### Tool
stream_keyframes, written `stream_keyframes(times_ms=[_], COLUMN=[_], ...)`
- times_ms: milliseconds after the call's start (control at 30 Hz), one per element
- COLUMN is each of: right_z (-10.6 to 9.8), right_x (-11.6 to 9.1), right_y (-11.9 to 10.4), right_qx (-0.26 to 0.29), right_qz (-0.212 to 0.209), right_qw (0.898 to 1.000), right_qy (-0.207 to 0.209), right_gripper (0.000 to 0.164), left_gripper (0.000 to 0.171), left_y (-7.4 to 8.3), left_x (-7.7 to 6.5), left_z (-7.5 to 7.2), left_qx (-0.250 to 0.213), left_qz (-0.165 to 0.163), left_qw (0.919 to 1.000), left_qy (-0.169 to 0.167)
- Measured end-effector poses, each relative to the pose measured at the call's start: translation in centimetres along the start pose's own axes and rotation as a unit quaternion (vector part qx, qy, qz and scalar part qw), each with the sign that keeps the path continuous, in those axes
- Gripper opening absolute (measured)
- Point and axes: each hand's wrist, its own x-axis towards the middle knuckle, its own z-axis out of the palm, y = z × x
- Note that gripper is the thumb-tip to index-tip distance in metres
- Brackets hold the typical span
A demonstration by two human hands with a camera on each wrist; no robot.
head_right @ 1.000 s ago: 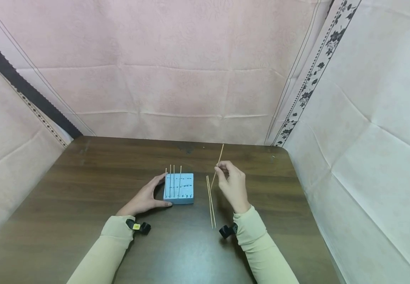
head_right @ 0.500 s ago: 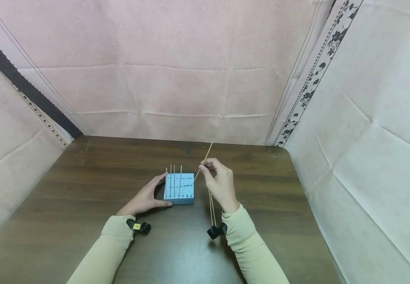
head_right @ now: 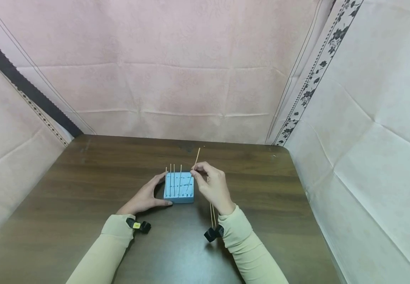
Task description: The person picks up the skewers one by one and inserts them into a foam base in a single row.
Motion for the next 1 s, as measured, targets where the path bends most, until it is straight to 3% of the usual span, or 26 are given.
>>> stream_keyframes(times_ms=[167, 667, 1000], right_z=[0.6, 1.3, 1.5], right_x=[-0.2, -0.4, -0.5], right_y=[0.1, 0.3, 0.1], right_qx=[-0.022, -0.019, -0.019], right_qz=[-0.009, -0.002, -0.009], right_qw=[1.000, 0.999, 0.999], right_qy=[-0.012, -0.032, -0.037], right_gripper=[0.006, 0.005, 0.007], left_gripper=[0.118, 0.117, 0.117], left_y=[0.1, 0.1, -0.1], left_x=[0.1, 0.1, 0.1], left_z=[0.0, -0.1, 0.0], left_qx=[0.003, 0.005, -0.001], left_qz=[0.001, -0.012, -0.003], left_qw=[1.0000, 0.9999, 1.0000], left_qy=[0.002, 0.001, 0.001])
